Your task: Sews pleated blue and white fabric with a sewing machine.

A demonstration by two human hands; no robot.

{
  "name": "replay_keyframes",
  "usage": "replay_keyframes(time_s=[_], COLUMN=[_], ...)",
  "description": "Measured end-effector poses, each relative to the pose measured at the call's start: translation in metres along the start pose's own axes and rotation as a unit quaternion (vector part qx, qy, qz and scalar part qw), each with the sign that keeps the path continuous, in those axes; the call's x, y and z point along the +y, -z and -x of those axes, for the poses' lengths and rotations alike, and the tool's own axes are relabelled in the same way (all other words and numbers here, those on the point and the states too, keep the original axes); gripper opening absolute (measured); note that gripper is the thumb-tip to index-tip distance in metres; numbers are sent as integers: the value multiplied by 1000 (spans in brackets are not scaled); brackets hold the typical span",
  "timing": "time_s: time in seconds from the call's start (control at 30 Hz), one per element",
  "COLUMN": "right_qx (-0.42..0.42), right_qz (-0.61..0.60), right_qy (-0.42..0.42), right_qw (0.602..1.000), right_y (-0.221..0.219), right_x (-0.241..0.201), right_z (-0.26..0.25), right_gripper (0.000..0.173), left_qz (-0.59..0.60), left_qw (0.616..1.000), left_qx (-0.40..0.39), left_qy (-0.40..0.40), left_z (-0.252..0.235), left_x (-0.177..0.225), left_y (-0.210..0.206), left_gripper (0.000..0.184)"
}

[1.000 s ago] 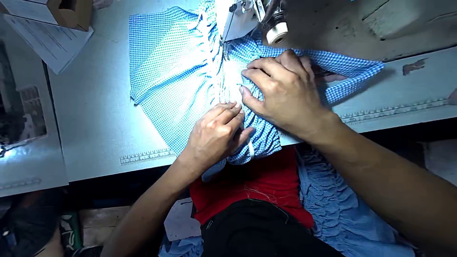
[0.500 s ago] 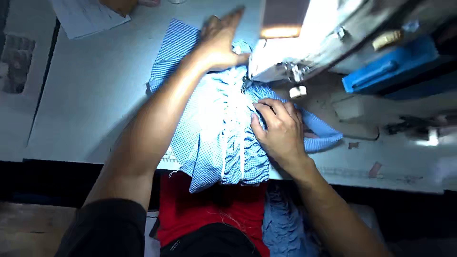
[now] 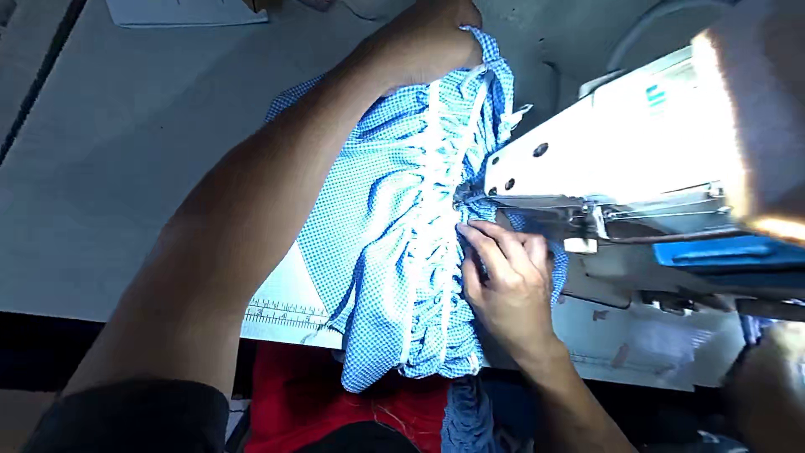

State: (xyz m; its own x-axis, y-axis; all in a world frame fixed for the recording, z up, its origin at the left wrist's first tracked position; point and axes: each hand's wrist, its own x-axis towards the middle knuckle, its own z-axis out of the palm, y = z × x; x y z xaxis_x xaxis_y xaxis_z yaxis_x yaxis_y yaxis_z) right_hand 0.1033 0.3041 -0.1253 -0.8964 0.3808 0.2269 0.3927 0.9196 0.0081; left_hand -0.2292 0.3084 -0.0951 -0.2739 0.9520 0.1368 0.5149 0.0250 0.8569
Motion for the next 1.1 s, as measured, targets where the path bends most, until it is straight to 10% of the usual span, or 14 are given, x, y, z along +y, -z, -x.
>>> replay_keyframes(time_s=[0.37,0.63,0.73,1.1], right_qx=[-4,-2,-10,71], right_qz=[6,15,20,-141], right_qy=[1,-3,-7,-40], right_qw=[1000,1000,1000,987], right_y=[-6,-9,-10,-8], right_x=[5,1,1,2], right_z=[0,3,5,8], right_gripper=[36,40,38,21], left_qz=[64,-128,-105,-169], left_qw=[981,987,962,913], left_qx=[-177,15,98,114], left_qy=[-46,-92,-231,-354], left_z=[25,48,113,195], left_x=[14,26,40,40], left_y=[9,9,-13,-117], left_gripper=[13,24,11,23])
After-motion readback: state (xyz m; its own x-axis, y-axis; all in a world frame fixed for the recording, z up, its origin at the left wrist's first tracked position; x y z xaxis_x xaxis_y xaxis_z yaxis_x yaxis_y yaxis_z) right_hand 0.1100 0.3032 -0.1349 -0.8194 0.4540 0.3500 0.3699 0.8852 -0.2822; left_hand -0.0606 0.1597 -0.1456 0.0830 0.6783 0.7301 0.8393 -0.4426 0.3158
